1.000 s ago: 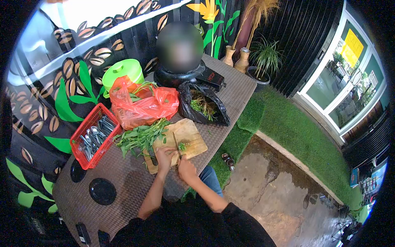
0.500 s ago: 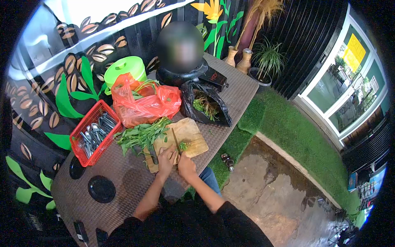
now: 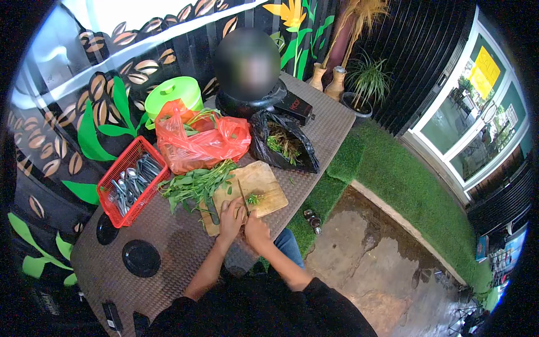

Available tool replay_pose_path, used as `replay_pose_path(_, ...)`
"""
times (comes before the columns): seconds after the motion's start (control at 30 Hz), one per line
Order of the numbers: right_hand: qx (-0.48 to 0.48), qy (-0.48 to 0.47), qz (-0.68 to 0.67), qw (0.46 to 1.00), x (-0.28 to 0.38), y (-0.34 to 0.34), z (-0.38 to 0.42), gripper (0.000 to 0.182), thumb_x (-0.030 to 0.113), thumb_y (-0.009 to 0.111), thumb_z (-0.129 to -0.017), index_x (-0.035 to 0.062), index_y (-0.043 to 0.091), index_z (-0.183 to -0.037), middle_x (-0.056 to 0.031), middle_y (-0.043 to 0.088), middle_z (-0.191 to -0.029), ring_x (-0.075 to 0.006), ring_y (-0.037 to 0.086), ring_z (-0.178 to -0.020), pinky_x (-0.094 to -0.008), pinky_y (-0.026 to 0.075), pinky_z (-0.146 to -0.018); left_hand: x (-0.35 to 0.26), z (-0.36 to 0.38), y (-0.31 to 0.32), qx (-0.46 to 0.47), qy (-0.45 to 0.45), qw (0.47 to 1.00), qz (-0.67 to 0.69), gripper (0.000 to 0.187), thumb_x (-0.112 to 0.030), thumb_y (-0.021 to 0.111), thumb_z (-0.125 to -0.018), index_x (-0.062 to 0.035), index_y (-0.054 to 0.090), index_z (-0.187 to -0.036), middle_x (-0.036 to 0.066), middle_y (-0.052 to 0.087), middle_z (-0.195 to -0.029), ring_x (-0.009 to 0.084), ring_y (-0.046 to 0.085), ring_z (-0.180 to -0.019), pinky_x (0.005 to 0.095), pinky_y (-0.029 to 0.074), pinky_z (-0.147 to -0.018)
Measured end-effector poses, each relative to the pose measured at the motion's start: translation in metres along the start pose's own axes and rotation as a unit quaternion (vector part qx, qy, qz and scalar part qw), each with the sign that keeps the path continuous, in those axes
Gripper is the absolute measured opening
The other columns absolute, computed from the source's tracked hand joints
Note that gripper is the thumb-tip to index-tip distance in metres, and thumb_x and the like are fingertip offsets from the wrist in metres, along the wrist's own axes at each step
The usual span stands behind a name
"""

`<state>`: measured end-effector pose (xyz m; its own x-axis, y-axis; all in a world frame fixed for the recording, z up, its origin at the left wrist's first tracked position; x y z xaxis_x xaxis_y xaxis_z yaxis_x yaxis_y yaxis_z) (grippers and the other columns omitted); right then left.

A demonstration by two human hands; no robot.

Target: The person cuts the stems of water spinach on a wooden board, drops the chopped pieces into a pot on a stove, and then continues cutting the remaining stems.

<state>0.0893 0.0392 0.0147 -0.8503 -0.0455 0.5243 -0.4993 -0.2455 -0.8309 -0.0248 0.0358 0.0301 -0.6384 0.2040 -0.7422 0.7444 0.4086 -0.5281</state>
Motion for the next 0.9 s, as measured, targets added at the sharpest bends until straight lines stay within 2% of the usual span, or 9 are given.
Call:
replay_pose_path(0.1,0.04,0.037,0.013,0.998,-0.001,0.006,0.004,0.03,0.028,0.04,-0.094,-0.0005,0.042,-0.1,-0.0278,0.063,-0.082,-0.0428,0.063,-0.078,-0.0501,0.051,-0.065,0.003,0.0,0.002,0.009,-0.009,1.0,0.028,0.033,-0.007,0.06,-0.083,-0.0066,0.055,-0.115,0.015,0.051,-0.092,0.0317,0.054,-0.087,0.0395,0.045,-0.073)
replay_pose_path(0.17,-0.019,-0.02,0.009,1.0,-0.004,0.007,-0.01,0.032,0.031,0.04,-0.094,0.0002,0.04,-0.102,-0.0292,0.062,-0.079,-0.045,0.062,-0.075,-0.053,0.05,-0.066,0.004,0.0,0.001,-0.007,-0.003,1.0,0.019,0.027,-0.007,0.062,-0.081,-0.0031,0.058,-0.107,0.015,0.053,-0.089,0.0312,0.053,-0.088,0.0398,0.044,-0.076)
replay_pose_path(0.2,-0.019,-0.02,0.009,1.0,-0.007,0.007,-0.008,0.032,0.031,0.04,-0.094,0.0002,0.04,-0.102,-0.0292,0.062,-0.079,-0.045,0.062,-0.075,-0.053,0.05,-0.066,0.001,0.002,-0.001,-0.006,-0.004,1.0,0.018,0.027,-0.007,0.062,-0.081,-0.0031,0.058,-0.107,0.015,0.053,-0.089,0.0312,0.053,-0.088,0.0398,0.044,-0.076)
replay_pose_path(0.3,-0.015,-0.035,-0.011,0.999,-0.003,0.001,-0.001,0.031,0.031,0.04,-0.095,0.0007,0.039,-0.103,-0.0291,0.062,-0.08,-0.045,0.062,-0.076,-0.0527,0.05,-0.067,-0.01,-0.004,-0.012,-0.06,0.045,0.997,-0.027,0.017,-0.007,0.064,-0.079,0.0003,0.062,-0.094,0.014,0.056,-0.086,0.0303,0.051,-0.09,0.0403,0.041,-0.08)
replay_pose_path(0.37,0.016,0.033,-0.009,0.999,-0.002,0.003,0.018,0.031,0.031,0.04,-0.095,0.0004,0.04,-0.102,-0.0286,0.062,-0.08,-0.0454,0.062,-0.075,-0.053,0.05,-0.066,0.003,0.0,-0.002,-0.033,0.011,0.999,-0.034,0.011,-0.008,0.065,-0.077,0.0012,0.064,-0.083,0.011,0.058,-0.085,0.0288,0.05,-0.091,0.0395,0.04,-0.081)
replay_pose_path(0.43,0.017,0.046,-0.005,0.999,-0.004,0.005,0.011,0.032,0.031,0.039,-0.095,-0.0001,0.041,-0.102,-0.0284,0.062,-0.079,-0.0455,0.062,-0.076,-0.0533,0.049,-0.067,0.004,0.0,0.001,-0.031,0.029,0.998,-0.041,0.012,-0.01,0.066,-0.077,0.0009,0.065,-0.082,0.01,0.058,-0.085,0.0284,0.051,-0.09,0.0391,0.04,-0.08)
replay_pose_path(0.5,0.006,0.005,-0.018,1.0,-0.002,0.002,-0.002,0.034,0.032,0.038,-0.096,-0.0007,0.04,-0.104,-0.0297,0.061,-0.08,-0.0467,0.061,-0.078,-0.0535,0.049,-0.068,-0.001,0.002,0.001,-0.03,0.044,0.997,-0.049,0.012,-0.011,0.066,-0.077,0.0005,0.065,-0.081,0.01,0.058,-0.086,0.028,0.051,-0.089,0.0387,0.04,-0.079)
replay_pose_path(0.73,0.021,-0.034,-0.04,0.998,-0.023,-0.009,-0.018,0.036,0.032,0.037,-0.096,-0.0021,0.041,-0.106,-0.0311,0.061,-0.083,-0.0478,0.06,-0.08,-0.0551,0.047,-0.07,-0.003,0.001,0.0,-0.014,0.062,0.997,-0.035,0.013,-0.011,0.066,-0.077,0.0006,0.066,-0.083,0.01,0.059,-0.086,0.0272,0.052,-0.089,0.0374,0.04,-0.08)
replay_pose_path(0.9,0.043,0.021,0.0,0.999,-0.007,0.0,0.012,0.034,0.032,0.038,-0.096,-0.001,0.041,-0.105,-0.0297,0.061,-0.082,-0.0454,0.061,-0.078,-0.0546,0.048,-0.069,-0.003,0.0,0.001,-0.016,0.04,0.999,-0.03,0.012,-0.01,0.065,-0.077,0.0003,0.066,-0.083,0.01,0.059,-0.087,0.0274,0.052,-0.089,0.0366,0.039,-0.08)
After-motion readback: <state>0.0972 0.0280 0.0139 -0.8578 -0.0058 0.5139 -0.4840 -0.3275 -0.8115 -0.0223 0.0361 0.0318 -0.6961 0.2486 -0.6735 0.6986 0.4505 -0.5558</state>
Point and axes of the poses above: each hand's wrist, its own z-axis away from the middle knuckle, its own y-axis out of the palm, x = y × z, the point moved 7 cm from there along -z, towards the middle knuckle
